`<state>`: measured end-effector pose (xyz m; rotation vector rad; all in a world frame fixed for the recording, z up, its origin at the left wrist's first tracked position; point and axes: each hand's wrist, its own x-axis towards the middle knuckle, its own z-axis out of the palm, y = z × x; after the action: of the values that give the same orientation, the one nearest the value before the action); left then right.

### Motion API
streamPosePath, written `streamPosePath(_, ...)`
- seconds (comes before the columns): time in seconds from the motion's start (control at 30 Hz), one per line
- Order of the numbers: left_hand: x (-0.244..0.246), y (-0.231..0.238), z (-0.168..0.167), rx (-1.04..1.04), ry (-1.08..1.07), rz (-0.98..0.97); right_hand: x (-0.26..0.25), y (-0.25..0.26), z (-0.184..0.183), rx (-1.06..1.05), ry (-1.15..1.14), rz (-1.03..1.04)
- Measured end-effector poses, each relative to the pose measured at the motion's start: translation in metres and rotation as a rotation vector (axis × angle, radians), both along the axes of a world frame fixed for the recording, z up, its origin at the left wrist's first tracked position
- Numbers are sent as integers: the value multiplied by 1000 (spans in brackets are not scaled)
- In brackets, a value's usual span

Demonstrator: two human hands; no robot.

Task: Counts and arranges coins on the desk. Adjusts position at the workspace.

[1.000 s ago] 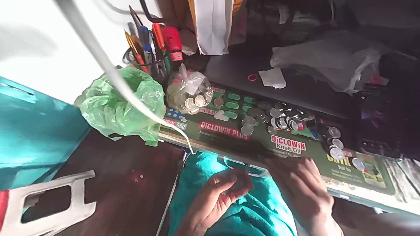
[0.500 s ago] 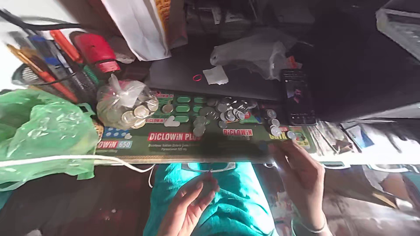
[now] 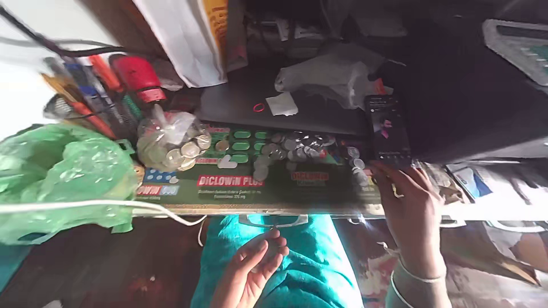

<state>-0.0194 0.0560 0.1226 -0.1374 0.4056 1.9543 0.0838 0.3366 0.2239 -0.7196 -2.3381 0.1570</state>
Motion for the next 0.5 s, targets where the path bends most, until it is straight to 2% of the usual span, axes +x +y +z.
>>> streamPosePath(0.13, -1, -3, -4, 1, -27, 31, -28, -36, -4, 19, 118, 176)
streamPosePath(0.3, -2, -10, -1, 37, 5, 48, -93, -77, -16, 69, -85, 529)
streamPosePath(0.4, -1, -17, -1, 38, 43, 58, -106, -91, -20, 145, -207, 572)
streamPosePath(0.5, 1, -22, -3, -26, 29, 90, -93, -99, -27, 217, -231, 553)
